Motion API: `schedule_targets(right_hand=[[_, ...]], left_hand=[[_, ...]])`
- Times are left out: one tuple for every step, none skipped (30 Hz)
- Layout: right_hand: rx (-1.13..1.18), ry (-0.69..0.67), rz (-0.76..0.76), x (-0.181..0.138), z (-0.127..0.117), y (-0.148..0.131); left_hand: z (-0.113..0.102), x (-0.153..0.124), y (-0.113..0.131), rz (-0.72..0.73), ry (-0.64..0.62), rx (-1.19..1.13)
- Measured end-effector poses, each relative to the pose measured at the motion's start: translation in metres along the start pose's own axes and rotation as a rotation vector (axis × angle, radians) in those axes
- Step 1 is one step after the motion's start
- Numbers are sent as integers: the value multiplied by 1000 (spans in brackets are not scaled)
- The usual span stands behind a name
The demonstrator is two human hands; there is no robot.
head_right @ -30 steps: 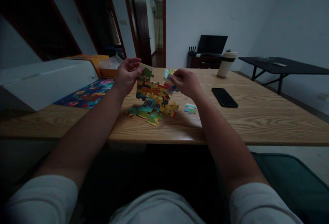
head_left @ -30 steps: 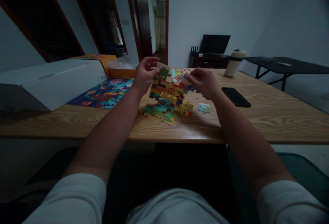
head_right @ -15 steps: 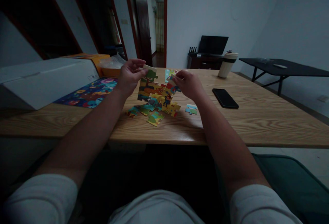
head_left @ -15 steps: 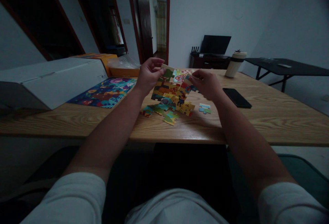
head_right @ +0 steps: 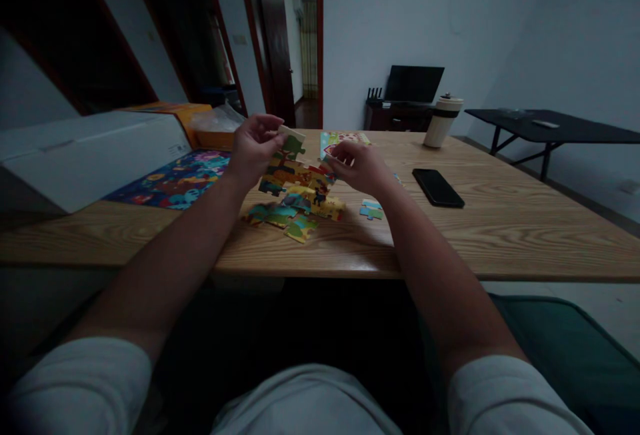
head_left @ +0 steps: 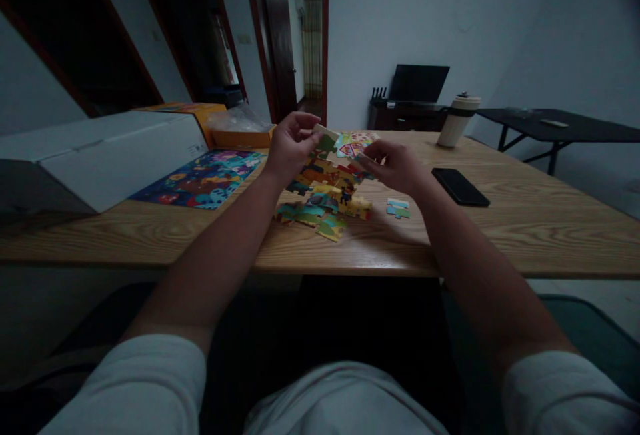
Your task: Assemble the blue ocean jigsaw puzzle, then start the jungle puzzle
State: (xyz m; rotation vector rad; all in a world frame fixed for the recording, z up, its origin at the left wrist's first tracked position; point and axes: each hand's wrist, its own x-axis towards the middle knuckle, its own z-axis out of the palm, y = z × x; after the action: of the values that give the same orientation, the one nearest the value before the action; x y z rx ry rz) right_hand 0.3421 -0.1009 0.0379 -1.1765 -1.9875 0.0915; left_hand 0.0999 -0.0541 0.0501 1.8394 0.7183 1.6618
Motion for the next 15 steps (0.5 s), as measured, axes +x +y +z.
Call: schedule_targets(right_hand=[[4,-29,-15,-1,0,1],[4,-53,-24,-2,0,2],[3,-70,-25,-2,0,4],[3,-83,-19,-2,0,6],[7,-96,-6,-3,0,9],[13,-111,13,-3,1,11],[17,-129,38,-3,1,14],[15,-148,66,-3,2,16],[9,-166,91,-3,3,18],[1,-183,108,-3,4,20],[-5,-194,117,-3,5,21],[-9,-202,117,-2,6,22],[-13,-208,113,-2,7,22],[-17,-211,111,-2,8,22],[-20,-211,114,-2,8,21]], left_hand=[[0,0,-1,-4,-3,4],[-1,-1,-2,-11,-9,8],[-1,-1,-3,-19,-16,12],[-1,-1,-4,-27,-20,16],[-1,-1,-6,-36,-20,20],[-2,-2,-7,-46,-18,23],[-2,-1,-8,-52,-14,25],[-2,-1,-9,-55,-9,26],[-2,-1,-10,-55,-4,24],[-2,-1,-11,-54,-2,21],[-1,0,-11,-54,-2,16],[-1,0,-12,-56,-3,11],[0,0,-12,-61,-4,7],[0,0,-13,-67,-6,5],[0,-1,-14,-74,-10,5]])
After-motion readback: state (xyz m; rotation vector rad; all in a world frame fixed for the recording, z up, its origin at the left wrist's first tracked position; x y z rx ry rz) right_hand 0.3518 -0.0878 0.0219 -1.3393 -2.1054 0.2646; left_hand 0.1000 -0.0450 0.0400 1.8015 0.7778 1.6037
